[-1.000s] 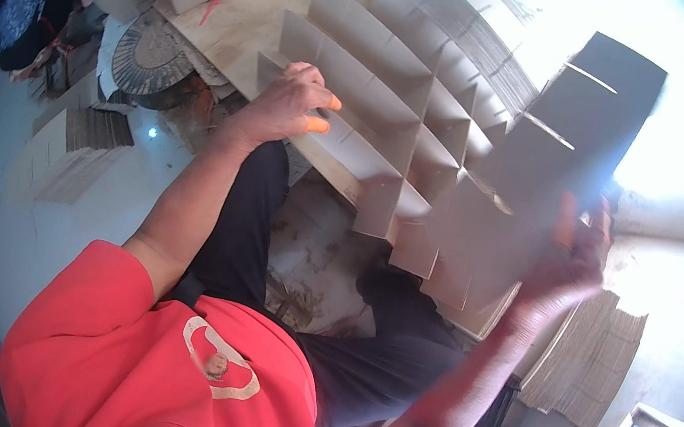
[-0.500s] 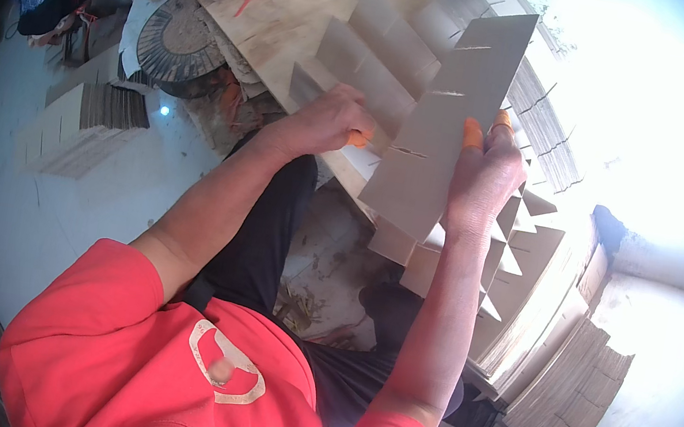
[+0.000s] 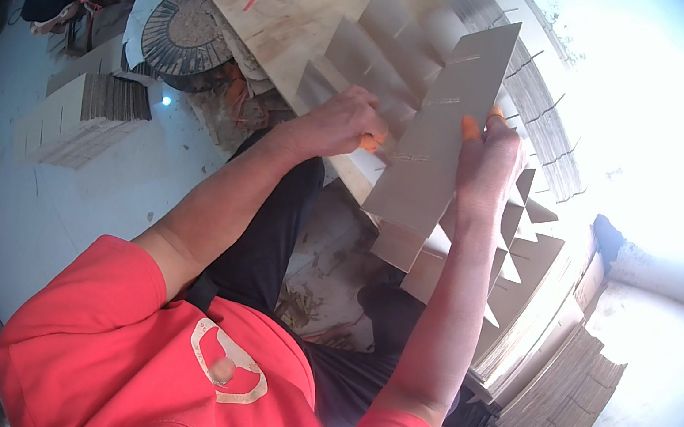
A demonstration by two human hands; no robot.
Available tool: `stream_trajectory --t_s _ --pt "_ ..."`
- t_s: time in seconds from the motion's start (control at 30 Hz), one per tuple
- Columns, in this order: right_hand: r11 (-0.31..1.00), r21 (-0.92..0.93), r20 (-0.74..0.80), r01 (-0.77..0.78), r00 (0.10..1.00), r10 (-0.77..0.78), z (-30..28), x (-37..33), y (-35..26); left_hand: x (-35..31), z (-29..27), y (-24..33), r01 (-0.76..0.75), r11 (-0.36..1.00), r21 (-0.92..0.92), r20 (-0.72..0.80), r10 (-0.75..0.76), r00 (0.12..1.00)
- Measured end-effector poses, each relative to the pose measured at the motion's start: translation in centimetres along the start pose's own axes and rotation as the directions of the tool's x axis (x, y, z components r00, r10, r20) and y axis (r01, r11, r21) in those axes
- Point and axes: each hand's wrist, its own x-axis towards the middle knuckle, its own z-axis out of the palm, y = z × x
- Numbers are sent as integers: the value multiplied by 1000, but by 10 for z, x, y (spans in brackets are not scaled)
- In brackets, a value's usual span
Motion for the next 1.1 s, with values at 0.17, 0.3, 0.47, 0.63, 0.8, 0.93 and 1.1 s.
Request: stream_trajectory --t_s 0.17,0.3,0.47,0.63,0.8,0.93,1.1 --pt "995 100 -54 25 998 -20 7 -14 -8 0 1 -2 -21 998 64 7 20 1000" --pt "988 105 -59 114 992 -108 26 -15 4 -1 1 1 -28 998 56 -39 31 999" --pt "996 -36 60 83 995 -81 47 -14 10 1 1 4 -41 996 73 -41 44 998" --pt "986 51 42 158 986 -160 48 -6 13 3 1 3 -38 997 69 -48 41 998" --pt "978 60 54 202 977 -205 59 6 17 4 4 2 -31 996 89 -34 34 999" --pt "965 -127 134 231 968 -214 78 -8 21 4 4 3 -32 996 81 -36 35 999" --pt "979 -125 183 162 973 -138 65 -36 0 -1 4 -4 -22 994 111 -16 24 1000"
